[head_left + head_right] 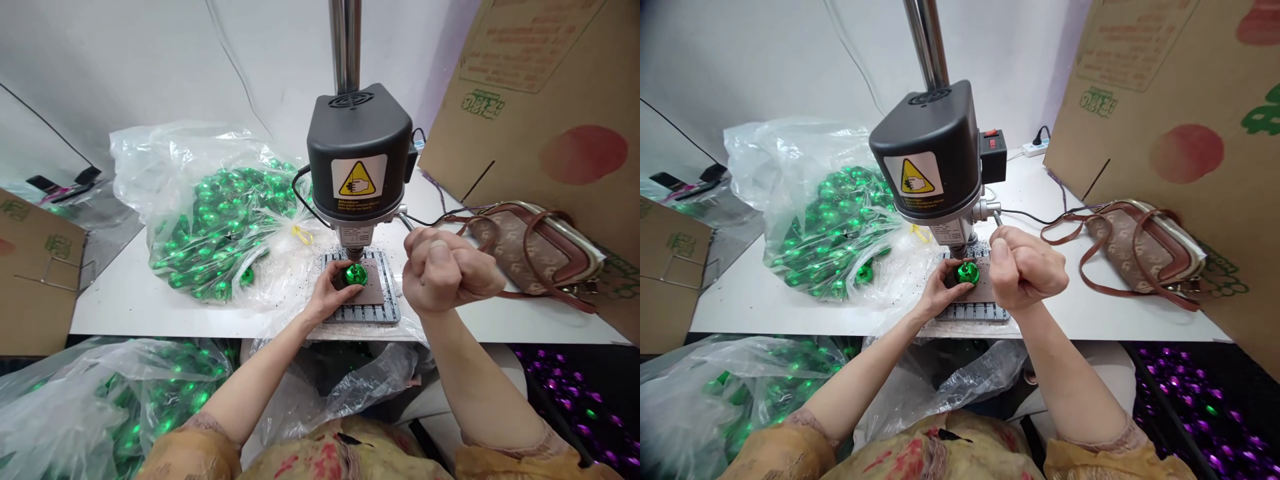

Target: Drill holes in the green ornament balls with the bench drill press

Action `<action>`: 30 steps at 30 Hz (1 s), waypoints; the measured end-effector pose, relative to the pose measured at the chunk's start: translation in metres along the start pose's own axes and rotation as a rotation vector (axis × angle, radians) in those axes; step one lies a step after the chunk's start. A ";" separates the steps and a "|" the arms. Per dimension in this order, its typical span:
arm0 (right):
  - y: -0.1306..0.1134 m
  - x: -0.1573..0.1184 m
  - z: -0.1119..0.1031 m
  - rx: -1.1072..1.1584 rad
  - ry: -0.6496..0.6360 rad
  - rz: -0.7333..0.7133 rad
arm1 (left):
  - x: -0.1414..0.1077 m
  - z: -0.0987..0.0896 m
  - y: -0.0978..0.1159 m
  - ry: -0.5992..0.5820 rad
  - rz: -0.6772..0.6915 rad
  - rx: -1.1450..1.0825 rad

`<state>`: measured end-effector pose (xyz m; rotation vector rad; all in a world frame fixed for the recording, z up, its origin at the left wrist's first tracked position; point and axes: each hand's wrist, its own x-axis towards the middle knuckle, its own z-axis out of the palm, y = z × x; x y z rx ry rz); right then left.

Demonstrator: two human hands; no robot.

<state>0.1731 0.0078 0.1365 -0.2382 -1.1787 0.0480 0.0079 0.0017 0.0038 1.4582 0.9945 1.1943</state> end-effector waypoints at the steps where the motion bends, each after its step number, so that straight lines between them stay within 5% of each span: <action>1: 0.001 -0.002 -0.001 0.007 0.000 -0.010 | 0.000 0.000 0.001 -0.001 0.000 0.001; 7: -0.001 -0.004 0.002 0.011 0.030 -0.021 | -0.001 0.002 0.004 0.007 0.007 0.000; 13: -0.016 0.039 0.025 -0.165 0.111 0.361 | -0.007 0.006 0.018 0.141 0.102 0.157; 15: -0.017 0.050 0.029 -0.144 0.101 0.391 | -0.021 0.006 0.028 0.200 0.166 0.286; 17: -0.016 0.055 0.030 -0.132 0.092 0.392 | -0.043 0.003 0.036 0.101 0.221 0.426; 22: -0.014 0.053 0.028 -0.091 0.110 0.351 | -0.105 -0.010 0.041 -0.458 0.388 0.916; 24: -0.014 0.053 0.028 -0.098 0.130 0.338 | -0.116 -0.019 0.038 -0.528 0.455 0.991; 26: -0.014 0.052 0.029 -0.100 0.131 0.334 | -0.110 -0.033 0.036 -0.403 0.425 0.928; 30: -0.017 0.051 0.032 -0.092 0.159 0.345 | -0.054 -0.084 0.037 0.233 0.132 0.799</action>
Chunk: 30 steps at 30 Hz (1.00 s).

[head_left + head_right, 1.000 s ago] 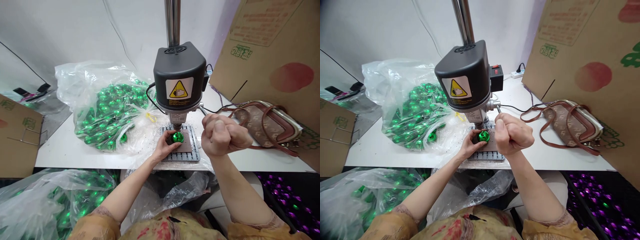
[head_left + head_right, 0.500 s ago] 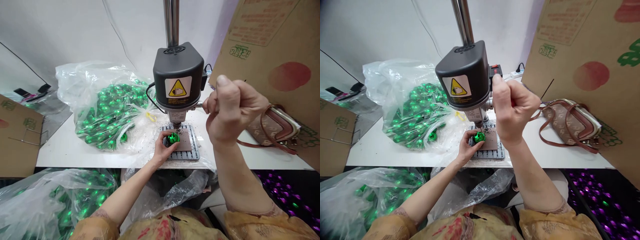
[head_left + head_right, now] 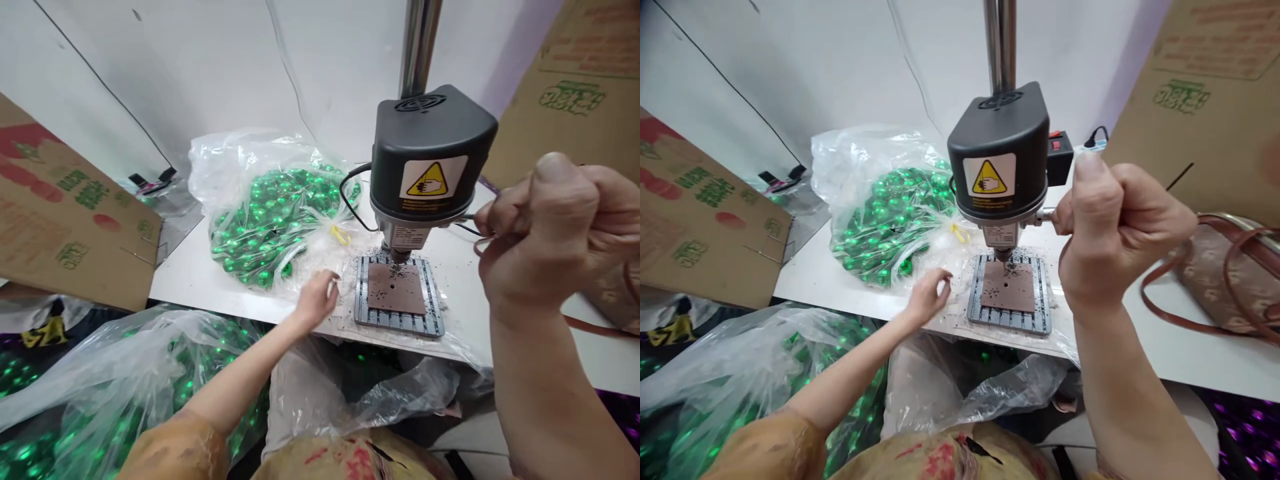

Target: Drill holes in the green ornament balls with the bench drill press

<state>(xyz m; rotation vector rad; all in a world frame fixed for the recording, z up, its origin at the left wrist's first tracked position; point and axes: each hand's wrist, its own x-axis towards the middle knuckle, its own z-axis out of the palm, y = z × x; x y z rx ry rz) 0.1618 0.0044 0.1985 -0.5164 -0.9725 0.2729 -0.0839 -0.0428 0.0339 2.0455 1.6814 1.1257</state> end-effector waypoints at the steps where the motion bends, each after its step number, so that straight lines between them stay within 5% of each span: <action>1: -0.001 -0.001 0.001 -0.005 0.010 0.005 | 0.020 -0.006 -0.011 0.052 -0.047 0.007; 5: -0.004 -0.002 0.002 -0.023 0.005 -0.013 | 0.089 -0.022 -0.048 0.184 -0.271 -0.080; 8: -0.002 -0.001 0.000 -0.013 -0.019 -0.028 | 0.109 -0.026 -0.057 0.148 -0.366 -0.158; 13: -0.001 -0.001 -0.003 -0.004 -0.047 -0.028 | 0.088 -0.012 -0.035 -0.039 -0.397 -0.317; 18: -0.001 -0.002 -0.004 -0.039 -0.029 -0.018 | 0.055 0.012 0.008 -0.260 -0.560 -0.980; 23: 0.002 -0.002 -0.005 -0.012 -0.053 -0.025 | 0.047 0.035 0.030 -0.197 -0.520 -1.099; 27: 0.004 -0.002 -0.007 -0.046 -0.078 -0.025 | 0.048 0.060 0.031 -0.096 -0.370 -1.002; 30: 0.004 -0.002 -0.008 -0.040 -0.079 0.001 | 0.049 0.073 0.028 -0.124 -0.289 -0.969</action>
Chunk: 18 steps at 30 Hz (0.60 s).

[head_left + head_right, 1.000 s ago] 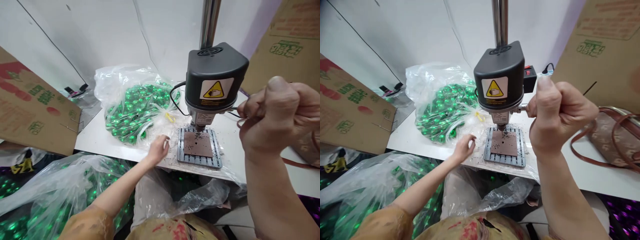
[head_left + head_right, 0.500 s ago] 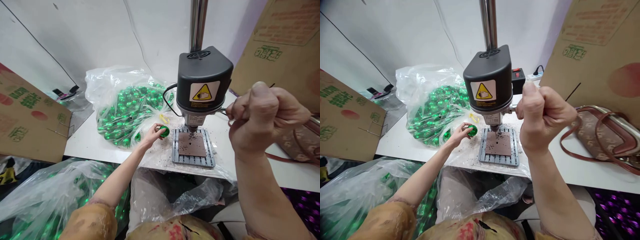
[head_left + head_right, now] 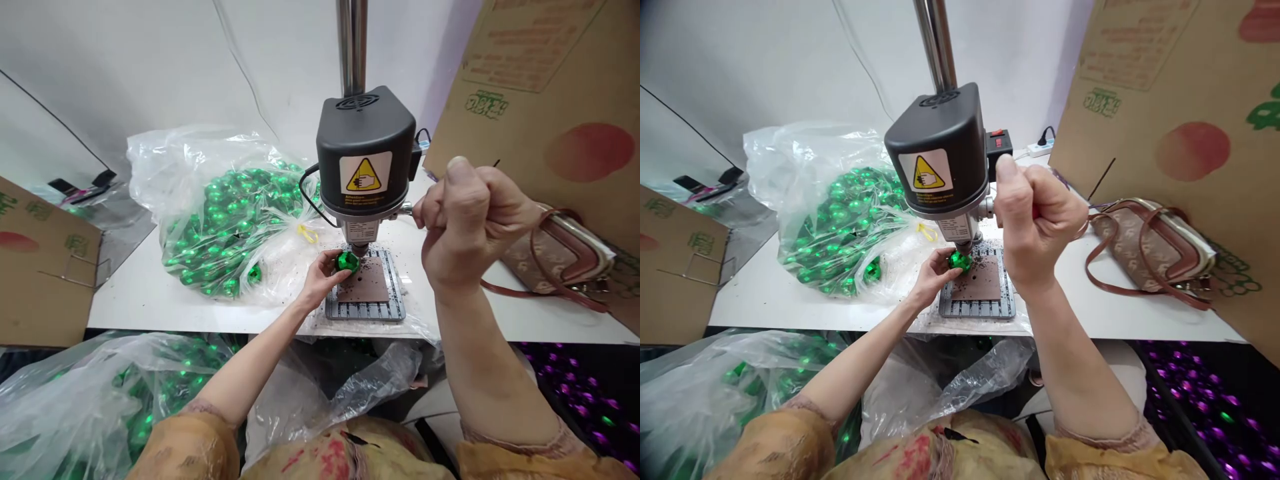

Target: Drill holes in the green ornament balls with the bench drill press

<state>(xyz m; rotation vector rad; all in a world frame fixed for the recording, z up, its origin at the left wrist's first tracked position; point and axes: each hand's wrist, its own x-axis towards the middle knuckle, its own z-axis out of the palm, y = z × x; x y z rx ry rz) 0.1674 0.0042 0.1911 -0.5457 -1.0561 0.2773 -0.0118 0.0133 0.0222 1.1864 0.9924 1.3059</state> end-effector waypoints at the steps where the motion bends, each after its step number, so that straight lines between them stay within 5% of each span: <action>1: 0.000 0.000 0.000 0.008 -0.002 0.006 | 0.001 0.001 -0.002 -0.022 0.008 0.014; 18: 0.003 -0.001 0.000 0.068 -0.016 -0.024 | -0.008 0.007 -0.011 -0.217 0.150 0.202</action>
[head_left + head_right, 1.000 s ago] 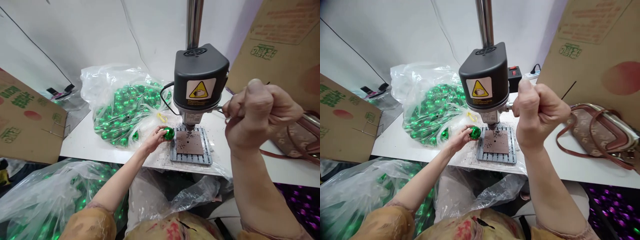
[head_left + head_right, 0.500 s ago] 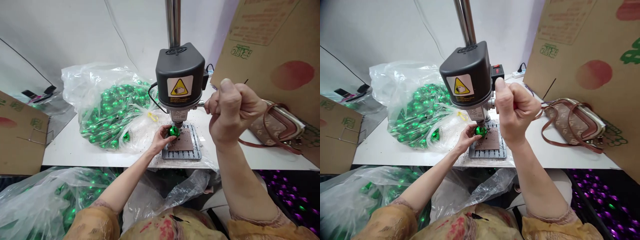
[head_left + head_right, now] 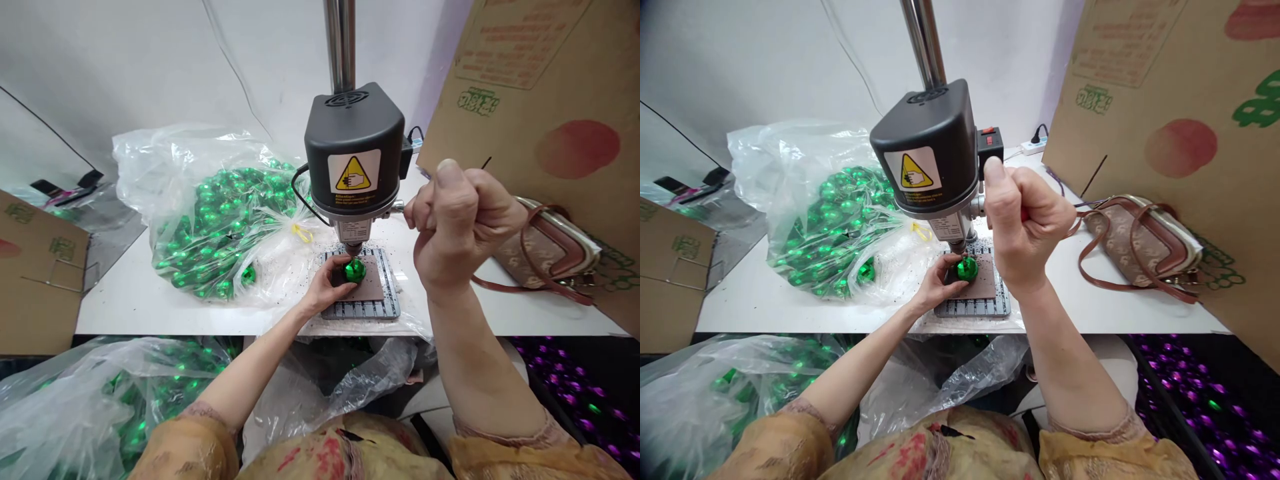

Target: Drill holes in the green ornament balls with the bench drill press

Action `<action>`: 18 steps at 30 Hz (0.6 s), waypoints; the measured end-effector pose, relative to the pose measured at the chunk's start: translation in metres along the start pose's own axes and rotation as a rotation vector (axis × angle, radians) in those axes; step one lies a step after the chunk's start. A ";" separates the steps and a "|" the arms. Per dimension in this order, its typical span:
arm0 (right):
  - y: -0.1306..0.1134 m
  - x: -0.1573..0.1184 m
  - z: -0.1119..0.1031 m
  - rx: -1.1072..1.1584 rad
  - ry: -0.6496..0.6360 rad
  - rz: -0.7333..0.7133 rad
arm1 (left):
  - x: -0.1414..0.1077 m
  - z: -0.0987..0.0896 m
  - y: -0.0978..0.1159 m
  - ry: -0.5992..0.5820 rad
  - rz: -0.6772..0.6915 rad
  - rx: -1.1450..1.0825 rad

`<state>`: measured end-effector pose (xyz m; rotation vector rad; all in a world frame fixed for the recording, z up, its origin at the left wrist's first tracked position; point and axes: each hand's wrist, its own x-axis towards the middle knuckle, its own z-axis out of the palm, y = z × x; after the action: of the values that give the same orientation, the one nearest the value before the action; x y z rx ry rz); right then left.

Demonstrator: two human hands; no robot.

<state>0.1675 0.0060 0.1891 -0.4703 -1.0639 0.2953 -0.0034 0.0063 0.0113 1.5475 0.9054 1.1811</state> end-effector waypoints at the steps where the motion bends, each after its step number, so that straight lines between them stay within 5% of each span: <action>1: 0.000 0.000 0.000 0.000 -0.006 -0.003 | -0.001 0.001 0.001 -0.014 0.005 0.028; 18: 0.007 -0.018 -0.008 -0.023 0.029 -0.112 | -0.004 0.011 0.000 0.032 -0.048 0.001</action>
<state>0.1666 0.0024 0.1687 -0.4332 -1.0622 0.1768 0.0062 0.0000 0.0097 1.5035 0.9595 1.1748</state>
